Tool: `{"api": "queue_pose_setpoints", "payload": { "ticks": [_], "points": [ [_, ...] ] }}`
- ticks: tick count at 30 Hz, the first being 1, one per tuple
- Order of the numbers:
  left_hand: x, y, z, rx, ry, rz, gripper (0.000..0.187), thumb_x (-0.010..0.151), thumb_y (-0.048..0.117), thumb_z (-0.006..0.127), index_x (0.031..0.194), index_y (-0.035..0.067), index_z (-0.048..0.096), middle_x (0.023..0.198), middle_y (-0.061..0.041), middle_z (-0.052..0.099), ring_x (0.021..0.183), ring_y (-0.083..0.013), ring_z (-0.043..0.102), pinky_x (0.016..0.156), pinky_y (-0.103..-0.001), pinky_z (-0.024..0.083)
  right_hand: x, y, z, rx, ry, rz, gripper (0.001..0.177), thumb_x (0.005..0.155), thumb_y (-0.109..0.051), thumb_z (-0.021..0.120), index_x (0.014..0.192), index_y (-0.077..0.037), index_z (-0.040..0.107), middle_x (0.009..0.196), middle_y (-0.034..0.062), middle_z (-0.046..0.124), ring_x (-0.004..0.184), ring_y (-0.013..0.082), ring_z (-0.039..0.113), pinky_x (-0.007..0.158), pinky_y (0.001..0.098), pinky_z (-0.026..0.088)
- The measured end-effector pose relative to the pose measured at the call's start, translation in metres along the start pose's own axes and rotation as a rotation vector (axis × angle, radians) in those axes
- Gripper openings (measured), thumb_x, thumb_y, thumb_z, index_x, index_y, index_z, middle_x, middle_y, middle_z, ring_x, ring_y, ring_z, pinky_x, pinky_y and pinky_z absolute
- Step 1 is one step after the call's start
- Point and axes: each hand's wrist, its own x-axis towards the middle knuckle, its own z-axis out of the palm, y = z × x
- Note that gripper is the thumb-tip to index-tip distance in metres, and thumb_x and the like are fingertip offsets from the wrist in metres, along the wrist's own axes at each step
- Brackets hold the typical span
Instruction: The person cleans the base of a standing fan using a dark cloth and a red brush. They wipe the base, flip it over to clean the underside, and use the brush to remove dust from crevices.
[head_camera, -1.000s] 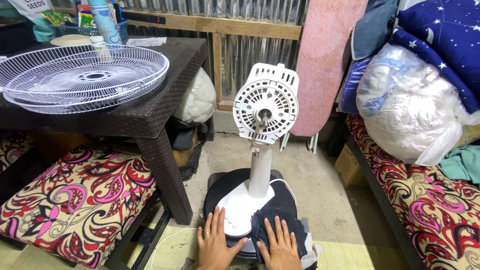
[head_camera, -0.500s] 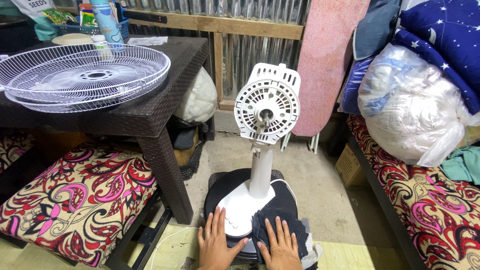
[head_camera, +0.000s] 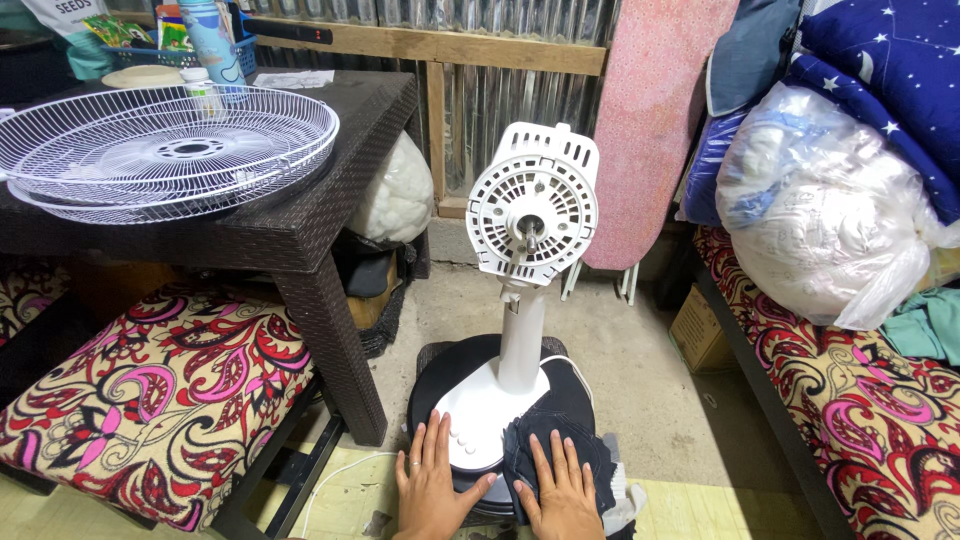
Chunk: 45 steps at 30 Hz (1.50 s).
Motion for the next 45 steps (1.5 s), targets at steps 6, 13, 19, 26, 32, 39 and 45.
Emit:
{"api": "queue_pose_setpoints", "payload": {
  "ticks": [6, 13, 19, 26, 32, 39, 45],
  "points": [
    [-0.002, 0.004, -0.006, 0.003, -0.002, 0.011, 0.12, 0.081, 0.08, 0.064, 0.161, 0.017, 0.002, 0.172, -0.005, -0.003, 0.158, -0.0277, 0.001, 0.123, -0.061, 0.008, 0.001, -0.002, 0.006, -0.034, -0.026, 0.041, 0.074, 0.099, -0.066, 0.036, 0.163, -0.035, 0.013, 0.172, 0.0039, 0.002, 0.159, 0.0275, -0.002, 0.125, 0.0562, 0.004],
    [0.008, 0.014, -0.031, 0.071, 0.077, 0.079, 0.103, 0.086, 0.075, 0.061, 0.149, 0.0, 0.03, 0.165, -0.019, 0.02, 0.155, -0.0305, 0.015, 0.123, -0.051, 0.014, -0.007, 0.019, 0.036, 0.085, 0.108, -0.435, 0.055, 0.099, -0.029, 0.06, 0.152, -0.028, 0.046, 0.167, 0.0042, 0.033, 0.154, 0.025, 0.025, 0.122, 0.0559, 0.017],
    [0.018, 0.021, -0.042, 0.097, 0.166, 0.142, 0.107, 0.079, 0.068, 0.072, 0.145, -0.008, 0.036, 0.154, -0.022, 0.038, 0.147, -0.0295, 0.035, 0.121, -0.045, 0.02, 0.035, 0.05, -0.02, 0.386, 0.441, -0.306, 0.049, 0.098, -0.015, 0.055, 0.146, -0.009, 0.048, 0.149, 0.0094, 0.052, 0.15, 0.0319, 0.036, 0.123, 0.0515, 0.023],
    [0.028, 0.033, -0.068, 0.151, -0.01, 0.111, 0.106, 0.07, 0.069, 0.081, 0.148, 0.007, 0.044, 0.145, -0.02, 0.051, 0.132, -0.0325, 0.054, 0.106, -0.04, 0.047, 0.039, 0.018, 0.007, 0.302, 0.672, -0.217, 0.062, 0.094, -0.026, 0.059, 0.147, 0.0, 0.041, 0.151, 0.0162, 0.041, 0.147, 0.0388, 0.032, 0.12, 0.0545, 0.024],
    [0.047, 0.044, -0.069, 0.28, -0.11, 0.091, 0.105, 0.067, 0.071, 0.085, 0.144, 0.009, 0.047, 0.152, -0.03, 0.04, 0.131, -0.0396, 0.055, 0.097, -0.039, 0.055, 0.029, 0.025, 0.069, 0.182, 0.537, -0.487, 0.06, 0.091, -0.019, 0.059, 0.146, 0.0, 0.045, 0.149, 0.0172, 0.045, 0.145, 0.0384, 0.038, 0.119, 0.0541, 0.027],
    [0.054, 0.039, -0.051, 0.28, -0.126, 0.092, 0.105, 0.07, 0.071, 0.085, 0.145, 0.011, 0.041, 0.157, -0.032, 0.029, 0.139, -0.0457, 0.044, 0.098, -0.04, 0.054, 0.085, 0.059, 0.005, 0.337, 0.586, -0.287, 0.057, 0.089, -0.011, 0.056, 0.144, 0.0, 0.048, 0.153, 0.0211, 0.041, 0.145, 0.04, 0.036, 0.117, 0.0498, 0.029],
    [0.056, 0.041, -0.048, 0.237, -0.128, 0.063, 0.102, 0.07, 0.065, 0.088, 0.144, 0.013, 0.042, 0.157, -0.032, 0.029, 0.14, -0.0487, 0.042, 0.101, -0.041, 0.052, 0.168, 0.047, -0.067, 0.384, 0.203, -0.291, 0.062, 0.083, -0.002, 0.048, 0.144, -0.011, 0.05, 0.159, 0.0067, 0.041, 0.147, 0.0275, 0.036, 0.119, 0.0394, 0.031]
  ]
}}
